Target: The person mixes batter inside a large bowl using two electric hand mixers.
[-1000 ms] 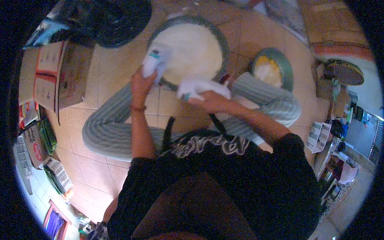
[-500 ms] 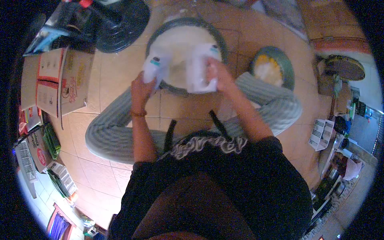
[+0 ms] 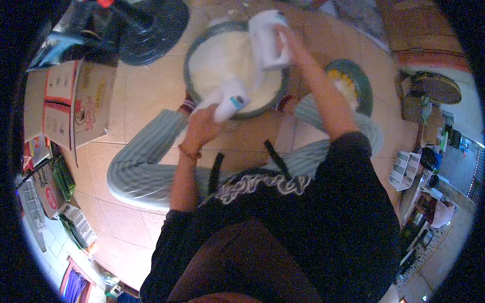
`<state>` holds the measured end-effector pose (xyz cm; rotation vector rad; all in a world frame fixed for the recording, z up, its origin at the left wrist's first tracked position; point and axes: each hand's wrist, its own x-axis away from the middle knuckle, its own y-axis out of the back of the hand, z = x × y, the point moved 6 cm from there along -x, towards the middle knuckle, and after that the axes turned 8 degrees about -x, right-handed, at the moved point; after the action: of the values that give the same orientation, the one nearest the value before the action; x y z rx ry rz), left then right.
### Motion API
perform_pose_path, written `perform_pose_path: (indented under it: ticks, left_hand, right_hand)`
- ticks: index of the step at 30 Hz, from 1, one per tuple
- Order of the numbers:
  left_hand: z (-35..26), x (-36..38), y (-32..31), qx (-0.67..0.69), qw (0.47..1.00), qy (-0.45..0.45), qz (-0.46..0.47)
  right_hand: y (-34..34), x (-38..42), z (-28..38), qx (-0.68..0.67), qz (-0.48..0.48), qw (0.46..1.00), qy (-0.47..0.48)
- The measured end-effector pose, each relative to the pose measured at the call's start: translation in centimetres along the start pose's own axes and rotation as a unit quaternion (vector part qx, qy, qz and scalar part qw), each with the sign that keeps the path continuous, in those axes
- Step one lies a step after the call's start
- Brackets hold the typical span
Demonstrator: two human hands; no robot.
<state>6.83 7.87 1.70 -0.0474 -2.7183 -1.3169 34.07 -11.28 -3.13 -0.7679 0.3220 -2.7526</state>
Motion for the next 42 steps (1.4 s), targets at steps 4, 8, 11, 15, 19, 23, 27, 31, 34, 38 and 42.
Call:
perform_pose_path:
  ticks: [4, 8, 11, 15, 19, 23, 27, 31, 34, 38, 42]
  left_hand:
    - [-1.3, -0.2, -1.8, 0.016, 0.999, -0.029, 0.034]
    - [-2.6, -0.6, -3.0, 0.032, 0.997, -0.043, 0.057]
    - [-3.0, -0.7, -3.7, 0.064, 0.995, -0.054, 0.062]
    - [-3.0, -0.7, -4.2, 0.074, 0.994, -0.046, 0.064]
    - [-3.1, -0.8, -4.2, 0.109, 0.992, -0.035, 0.043]
    - [-3.4, -0.8, -4.1, 0.126, 0.99, -0.022, 0.064]
    - [-3.8, -0.6, -4.0, 0.15, 0.982, 0.008, 0.114]
    - [-4.1, -0.6, -3.8, 0.149, 0.981, -0.004, 0.123]
    - [-3.9, -0.6, -4.2, 0.154, 0.978, 0.009, 0.143]
    - [-4.2, -0.5, -3.9, 0.157, 0.986, -0.043, 0.037]
    - [-4.1, -0.7, -4.3, 0.161, 0.982, -0.018, 0.094]
  right_hand:
    - [-5.5, -1.4, 2.1, 0.047, 0.06, 0.996, -0.051]
    - [-11.2, -1.8, 3.0, 0.186, 0.108, 0.974, -0.073]
    - [-14.8, -3.0, 2.2, 0.276, 0.208, 0.933, -0.105]
    - [-18.8, -3.1, 0.8, 0.369, 0.314, 0.862, -0.148]
    - [-21.8, -2.6, -1.3, 0.453, 0.373, 0.793, -0.163]
    - [-23.9, -1.4, -3.3, 0.521, 0.454, 0.698, -0.186]
    - [-24.9, 0.7, -5.5, 0.542, 0.54, 0.603, -0.226]
    - [-25.6, 3.1, -7.2, 0.589, 0.605, 0.468, -0.261]
    - [-25.4, 5.0, -8.1, 0.605, 0.632, 0.396, -0.278]
    - [-24.4, 6.2, -8.7, 0.631, 0.603, 0.379, -0.308]
    - [-24.7, 6.8, -8.4, 0.609, 0.611, 0.401, -0.31]
